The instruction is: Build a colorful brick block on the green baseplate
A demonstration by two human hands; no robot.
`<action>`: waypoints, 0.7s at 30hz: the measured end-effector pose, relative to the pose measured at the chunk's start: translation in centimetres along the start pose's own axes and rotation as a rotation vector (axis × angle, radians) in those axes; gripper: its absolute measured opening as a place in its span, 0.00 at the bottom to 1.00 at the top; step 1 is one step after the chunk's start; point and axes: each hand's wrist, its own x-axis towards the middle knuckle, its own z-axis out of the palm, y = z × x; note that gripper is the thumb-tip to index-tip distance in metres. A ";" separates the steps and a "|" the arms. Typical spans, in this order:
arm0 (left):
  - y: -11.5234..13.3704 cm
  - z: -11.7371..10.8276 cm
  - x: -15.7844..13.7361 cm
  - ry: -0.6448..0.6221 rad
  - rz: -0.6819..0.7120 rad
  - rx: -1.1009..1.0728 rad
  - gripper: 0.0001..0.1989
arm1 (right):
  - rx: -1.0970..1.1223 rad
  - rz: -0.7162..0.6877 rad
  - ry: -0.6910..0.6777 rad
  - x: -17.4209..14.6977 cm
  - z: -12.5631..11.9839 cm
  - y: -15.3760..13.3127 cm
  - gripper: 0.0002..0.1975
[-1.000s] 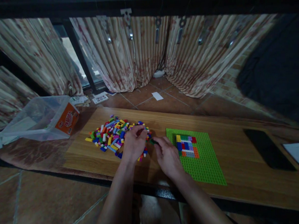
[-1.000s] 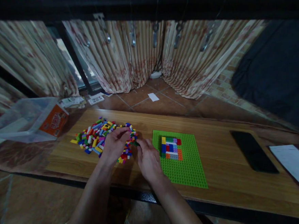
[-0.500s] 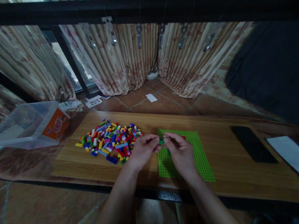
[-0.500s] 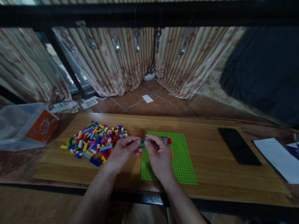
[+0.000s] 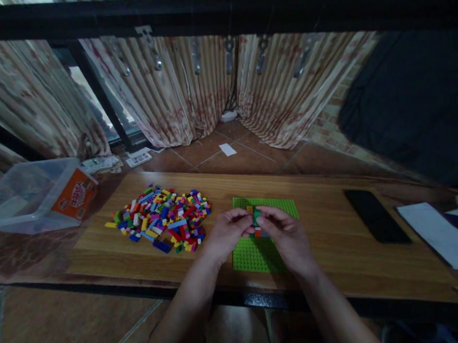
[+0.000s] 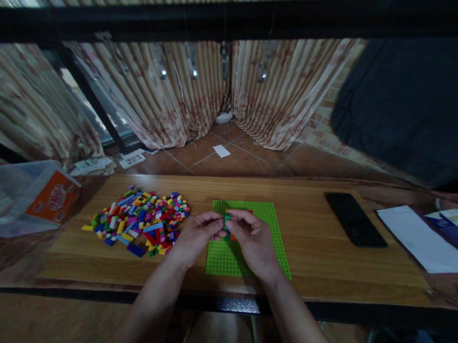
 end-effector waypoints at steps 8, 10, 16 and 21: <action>-1.1 -1.0 1.1 0.126 0.211 0.438 0.08 | -0.221 0.140 0.190 2.3 -6.3 0.5 0.20; -1.1 -1.2 1.1 0.125 0.225 0.500 0.08 | -0.329 0.165 0.163 2.4 -6.8 1.1 0.20; -1.2 -1.0 1.0 0.106 0.245 0.580 0.09 | -0.597 0.141 0.147 2.6 -5.9 2.3 0.16; -1.3 -1.3 1.0 0.103 0.261 0.608 0.10 | -0.764 0.120 0.147 2.9 -5.6 2.3 0.16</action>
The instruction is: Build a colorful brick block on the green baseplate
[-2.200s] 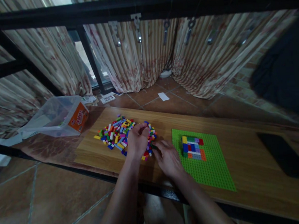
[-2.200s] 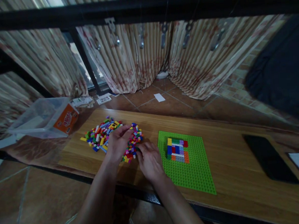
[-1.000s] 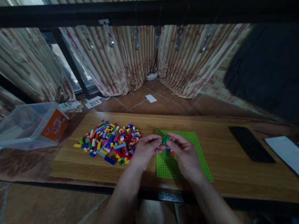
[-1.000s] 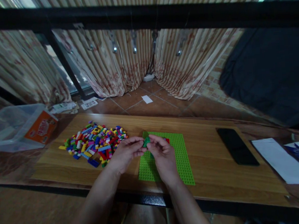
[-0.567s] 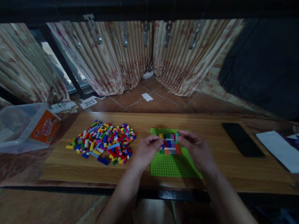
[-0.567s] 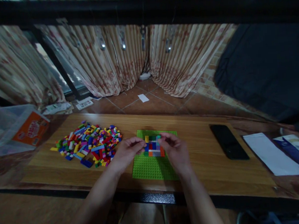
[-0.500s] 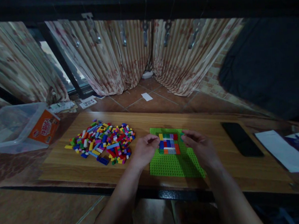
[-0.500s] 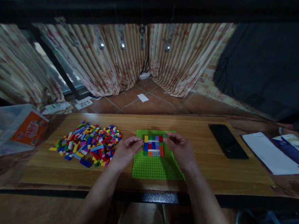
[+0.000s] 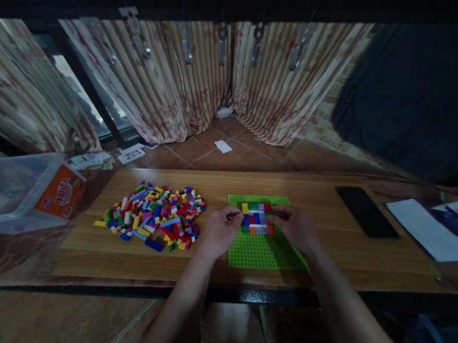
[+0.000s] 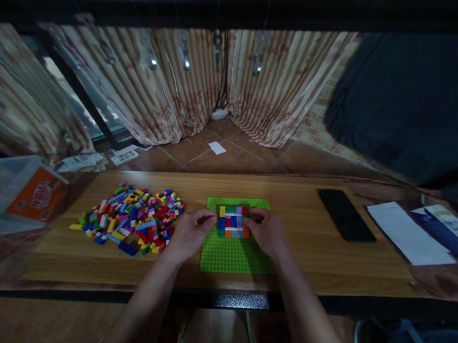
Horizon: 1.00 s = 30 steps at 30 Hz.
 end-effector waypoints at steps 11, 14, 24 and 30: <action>0.2 -0.5 -0.3 -0.008 0.016 0.037 0.09 | -0.016 0.016 -0.036 0.4 0.4 0.2 0.21; 0.2 -0.6 -0.3 -0.008 0.007 0.043 0.09 | -0.005 0.016 -0.034 0.5 0.3 0.3 0.21; 0.4 -0.9 -0.5 0.004 -0.010 -0.009 0.08 | 0.112 0.084 -0.119 0.9 -0.2 0.7 0.22; 0.4 -1.0 -0.4 0.006 0.008 0.016 0.08 | 0.004 0.057 -0.098 1.2 0.1 1.3 0.23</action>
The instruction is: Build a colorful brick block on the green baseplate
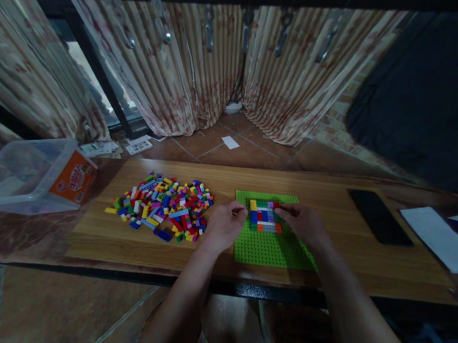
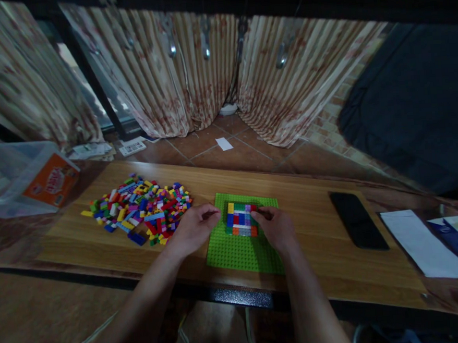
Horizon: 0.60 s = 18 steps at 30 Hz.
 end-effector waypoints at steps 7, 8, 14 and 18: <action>0.2 0.1 -0.1 0.005 -0.030 0.030 0.09 | -0.066 -0.028 0.039 0.1 0.0 0.0 0.22; 0.2 0.1 -0.1 0.007 -0.031 0.037 0.09 | -0.065 -0.025 0.038 0.0 0.0 -0.1 0.22; 0.5 0.1 -0.3 0.008 -0.036 0.087 0.10 | -0.171 -0.016 0.036 -0.3 -0.1 -0.9 0.20; 0.5 0.2 -0.5 0.003 -0.024 0.094 0.10 | -0.172 -0.067 0.020 -0.4 -0.1 -1.0 0.17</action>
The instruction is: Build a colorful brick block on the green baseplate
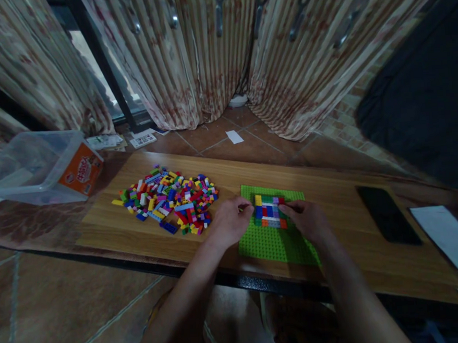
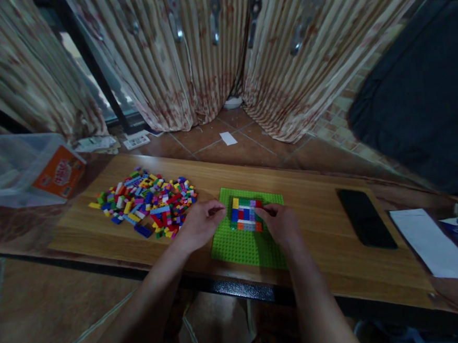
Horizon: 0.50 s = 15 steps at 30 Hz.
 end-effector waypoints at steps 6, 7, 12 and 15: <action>0.0 0.0 -0.2 0.009 0.004 0.003 0.09 | 0.010 -0.035 0.002 -0.1 0.1 0.3 0.18; 0.0 -0.1 -0.2 0.009 0.006 0.004 0.09 | 0.019 -0.027 -0.003 0.0 0.0 0.4 0.19; -0.2 -0.4 -0.1 0.015 0.018 0.014 0.09 | 0.242 0.085 -0.073 0.3 -0.2 1.0 0.21; -0.3 -0.4 0.2 0.028 0.012 0.032 0.10 | 0.369 0.139 -0.080 0.3 -0.3 1.0 0.21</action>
